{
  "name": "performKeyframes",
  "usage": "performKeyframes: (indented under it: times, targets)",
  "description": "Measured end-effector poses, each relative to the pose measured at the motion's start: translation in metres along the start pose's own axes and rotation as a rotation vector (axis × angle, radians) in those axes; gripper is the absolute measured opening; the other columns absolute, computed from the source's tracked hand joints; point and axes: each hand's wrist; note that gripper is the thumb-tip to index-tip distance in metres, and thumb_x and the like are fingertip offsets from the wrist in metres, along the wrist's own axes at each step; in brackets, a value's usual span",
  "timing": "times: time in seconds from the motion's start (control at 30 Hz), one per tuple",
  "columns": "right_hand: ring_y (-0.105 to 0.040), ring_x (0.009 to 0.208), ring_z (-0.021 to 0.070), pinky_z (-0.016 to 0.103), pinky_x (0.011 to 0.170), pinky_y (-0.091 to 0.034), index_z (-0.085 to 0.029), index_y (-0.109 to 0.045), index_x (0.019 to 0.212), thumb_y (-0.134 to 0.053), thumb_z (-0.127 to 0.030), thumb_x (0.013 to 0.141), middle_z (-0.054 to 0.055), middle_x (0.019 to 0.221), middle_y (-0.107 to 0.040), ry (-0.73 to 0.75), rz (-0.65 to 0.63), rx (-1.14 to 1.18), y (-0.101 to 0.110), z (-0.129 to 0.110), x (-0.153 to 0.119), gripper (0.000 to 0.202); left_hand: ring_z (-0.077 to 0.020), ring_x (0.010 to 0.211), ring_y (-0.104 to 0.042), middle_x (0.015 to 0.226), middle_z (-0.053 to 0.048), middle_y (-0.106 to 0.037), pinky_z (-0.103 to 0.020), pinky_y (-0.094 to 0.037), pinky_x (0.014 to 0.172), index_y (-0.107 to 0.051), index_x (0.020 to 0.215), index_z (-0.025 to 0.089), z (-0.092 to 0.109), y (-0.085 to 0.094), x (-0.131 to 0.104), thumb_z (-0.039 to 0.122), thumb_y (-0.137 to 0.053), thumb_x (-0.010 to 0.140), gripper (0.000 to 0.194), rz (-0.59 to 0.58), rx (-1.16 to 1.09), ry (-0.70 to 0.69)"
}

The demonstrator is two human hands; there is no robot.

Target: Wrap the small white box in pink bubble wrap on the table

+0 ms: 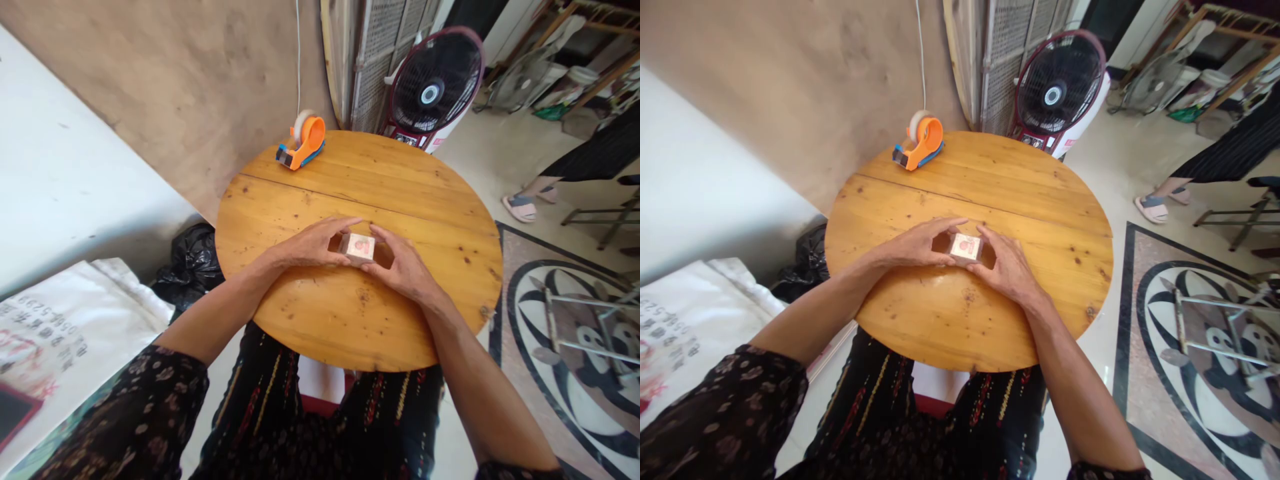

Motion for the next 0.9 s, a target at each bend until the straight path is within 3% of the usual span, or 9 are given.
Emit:
performKeyframes:
  times: [0.23, 0.43, 0.63, 0.77, 0.9]
  targets:
    - [-0.048, 0.129, 0.0348, 0.057, 0.104, -0.037, -0.024, -0.034, 0.148, -0.066, -0.044, 0.078, 0.013, 0.144, -0.049, -0.011, -0.086, -0.027, 0.003, 0.002, -0.002, 0.08, -0.0288, 0.126, -0.048, 0.142, -0.013, -0.047, -0.04, -0.037, 0.106, -0.035, 0.146, 0.02, 0.004, 0.014, -0.003, 0.051, -0.068, 0.076, 0.084, -0.124, 0.078, 0.054]
    - [-0.05, 0.128, 0.0331, 0.055, 0.107, -0.035, -0.024, -0.036, 0.147, -0.067, -0.04, 0.078, 0.012, 0.136, -0.058, -0.043, -0.032, 0.004, 0.003, 0.002, -0.003, 0.078, -0.026, 0.107, -0.055, 0.112, -0.01, -0.06, -0.037, -0.042, 0.094, -0.058, 0.124, 0.017, 0.004, 0.019, 0.0, 0.043, -0.062, 0.081, 0.05, -0.146, 0.175, 0.03]
    - [-0.053, 0.125, 0.0326, 0.055, 0.105, -0.037, -0.025, -0.041, 0.144, -0.069, -0.04, 0.077, 0.01, 0.128, -0.064, -0.034, 0.005, 0.043, 0.002, 0.002, -0.001, 0.074, -0.0215, 0.092, -0.056, 0.095, -0.006, -0.06, -0.032, -0.044, 0.084, -0.064, 0.108, 0.017, 0.008, 0.017, 0.002, 0.036, -0.057, 0.084, 0.031, -0.143, 0.116, -0.029]
    - [-0.054, 0.124, 0.0325, 0.055, 0.104, -0.037, -0.024, -0.041, 0.143, -0.07, -0.039, 0.077, 0.011, 0.128, -0.064, -0.038, -0.001, 0.046, 0.001, 0.001, -0.001, 0.074, -0.0221, 0.098, -0.057, 0.103, -0.008, -0.061, -0.033, -0.044, 0.088, -0.063, 0.111, 0.017, 0.007, 0.016, 0.002, 0.035, -0.059, 0.082, 0.034, -0.132, 0.122, 0.006]
    - [-0.054, 0.123, 0.032, 0.055, 0.104, -0.037, -0.025, -0.041, 0.143, -0.071, -0.04, 0.077, 0.011, 0.129, -0.063, -0.039, 0.013, 0.044, 0.001, -0.001, -0.002, 0.074, -0.0259, 0.111, -0.055, 0.121, -0.01, -0.059, -0.037, -0.042, 0.097, -0.057, 0.126, 0.018, 0.004, 0.015, -0.001, 0.039, -0.063, 0.079, 0.052, -0.095, 0.157, 0.072]
Point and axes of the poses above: each hand's wrist, its own x-axis towards the middle knuckle, its own y-axis out of the back of the hand, z = x × y
